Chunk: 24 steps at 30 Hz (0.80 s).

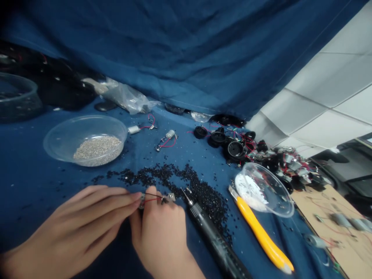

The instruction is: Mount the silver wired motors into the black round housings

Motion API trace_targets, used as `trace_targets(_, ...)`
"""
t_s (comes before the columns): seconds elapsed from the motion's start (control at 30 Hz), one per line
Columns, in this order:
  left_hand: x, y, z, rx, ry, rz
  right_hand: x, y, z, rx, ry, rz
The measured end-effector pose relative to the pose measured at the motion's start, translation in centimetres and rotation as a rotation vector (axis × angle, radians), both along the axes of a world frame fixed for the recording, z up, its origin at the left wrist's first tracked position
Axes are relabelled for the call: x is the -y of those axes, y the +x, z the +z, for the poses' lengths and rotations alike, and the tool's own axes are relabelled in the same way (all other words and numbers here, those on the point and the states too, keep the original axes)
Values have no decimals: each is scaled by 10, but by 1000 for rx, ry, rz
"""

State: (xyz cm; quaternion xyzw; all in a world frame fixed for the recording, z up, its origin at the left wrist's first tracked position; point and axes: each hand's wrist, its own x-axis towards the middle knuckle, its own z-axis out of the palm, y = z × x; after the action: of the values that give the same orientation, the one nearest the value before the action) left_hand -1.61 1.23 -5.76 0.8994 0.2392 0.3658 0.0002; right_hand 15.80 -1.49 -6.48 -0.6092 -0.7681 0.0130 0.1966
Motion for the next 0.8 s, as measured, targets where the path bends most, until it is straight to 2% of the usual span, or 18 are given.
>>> trace_targets(0.2,-2,0,-7,66,-74,-57,0,-3,-2,29,-22,1)
trace_targets(0.4,-1,3,-12,156,-91,-24,-3,-2,-1,23,-43,19)
trace_targets(0.8,3,5,-19,61,-126,48,-2,2,-5,-9,-70,9)
